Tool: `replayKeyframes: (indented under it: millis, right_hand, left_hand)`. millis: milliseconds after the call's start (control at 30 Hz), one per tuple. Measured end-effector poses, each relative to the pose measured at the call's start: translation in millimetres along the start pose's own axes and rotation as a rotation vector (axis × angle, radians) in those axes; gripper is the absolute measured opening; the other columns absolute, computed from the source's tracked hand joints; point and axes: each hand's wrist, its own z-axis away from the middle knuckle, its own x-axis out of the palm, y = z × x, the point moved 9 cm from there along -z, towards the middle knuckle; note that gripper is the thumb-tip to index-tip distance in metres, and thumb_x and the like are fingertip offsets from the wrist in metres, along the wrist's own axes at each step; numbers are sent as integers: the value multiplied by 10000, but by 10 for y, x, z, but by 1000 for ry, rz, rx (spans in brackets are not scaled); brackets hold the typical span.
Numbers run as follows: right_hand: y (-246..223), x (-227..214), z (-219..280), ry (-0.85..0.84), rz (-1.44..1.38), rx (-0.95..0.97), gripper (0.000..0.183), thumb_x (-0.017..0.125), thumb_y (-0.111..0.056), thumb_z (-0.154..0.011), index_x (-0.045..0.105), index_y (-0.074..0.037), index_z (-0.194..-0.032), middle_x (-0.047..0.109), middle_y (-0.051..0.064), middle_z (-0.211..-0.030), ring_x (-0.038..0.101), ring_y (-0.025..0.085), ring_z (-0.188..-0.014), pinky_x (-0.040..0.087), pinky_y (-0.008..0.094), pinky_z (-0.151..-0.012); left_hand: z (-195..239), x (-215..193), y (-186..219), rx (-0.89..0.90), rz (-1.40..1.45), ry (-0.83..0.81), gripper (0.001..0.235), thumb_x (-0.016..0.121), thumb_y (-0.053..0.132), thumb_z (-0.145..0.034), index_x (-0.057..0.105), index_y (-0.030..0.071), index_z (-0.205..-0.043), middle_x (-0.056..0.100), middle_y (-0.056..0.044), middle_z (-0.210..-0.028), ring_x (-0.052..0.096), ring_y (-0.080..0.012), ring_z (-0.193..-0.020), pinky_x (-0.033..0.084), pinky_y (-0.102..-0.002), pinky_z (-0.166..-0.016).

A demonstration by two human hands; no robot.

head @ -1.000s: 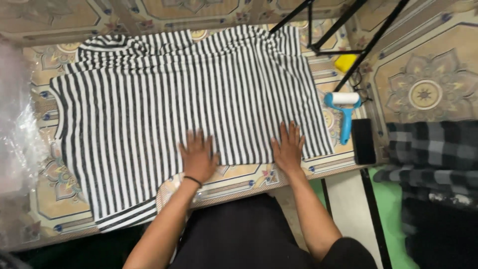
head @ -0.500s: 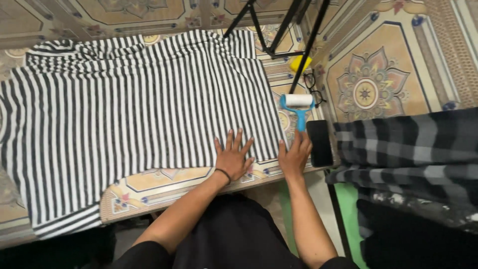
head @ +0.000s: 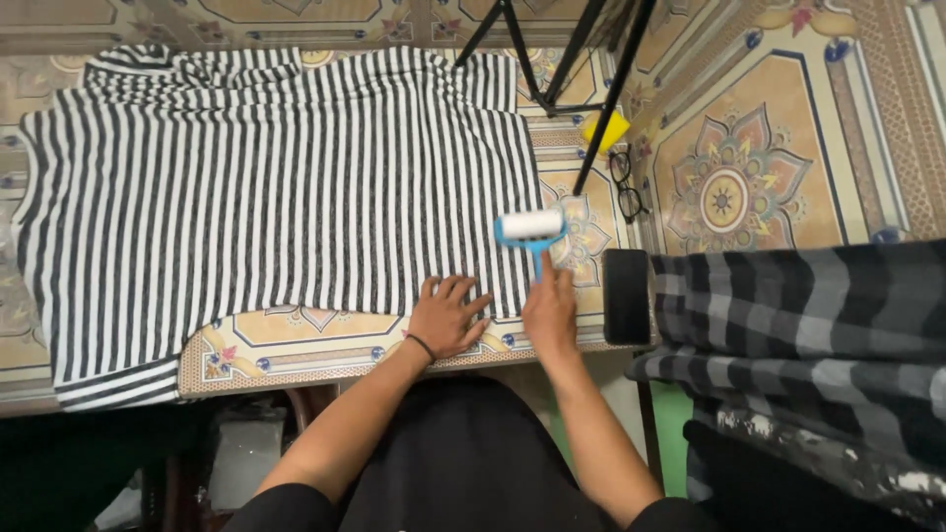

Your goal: The person lays a striped shirt flat on a table and uses a lint roller to remove lint from the shirt's surface. They roll the tool over the body and sleeves, then fold the shirt and continue rolling the folded garment.

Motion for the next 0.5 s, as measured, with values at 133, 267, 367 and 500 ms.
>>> replayKeyframes:
  millis: [133,267,367,500]
  right_hand:
    - [-149,287,-82,-38,183,-121,532,561,-64,-958,487,-35,-1484,559,225,-1053,664,503,-856,571,541,-621]
    - [-212,538,-614,-11,288,-163,538,598,-66,-957,480,-1,-1478,581,270,-1094,695,491,-898,603,504,-630]
    - [-461,566,-1055,-25,280,-138,559,600,-28,-939,456,22,-1477,578,299,-1114,702,521,-892,606,539,-644]
    - [-214,1033,-1822,-93,262,-108,613,572,29,-919,378,22,-1501,544,268,-1112,708,528,-896,620,560,-683]
  left_hand:
    - [4,-23,-16,-1,37,56,456,429,589,-971,704,315,-1210,583,-30,-1176,540,-262,-1120,378,-490,-919]
    - [-32,5,-26,11,59,111,442,472,596,-930,723,311,-1155,556,-13,-1071,533,-255,-1023,377,-465,-848]
    - [-18,10,-31,24,77,117,432,487,590,-921,734,303,-1130,566,-23,-1069,539,-267,-1027,385,-475,-861]
    - [-27,-33,-25,35,95,163,426,503,587,-891,735,290,-1088,586,-38,-1115,561,-285,-1066,388,-495,-887]
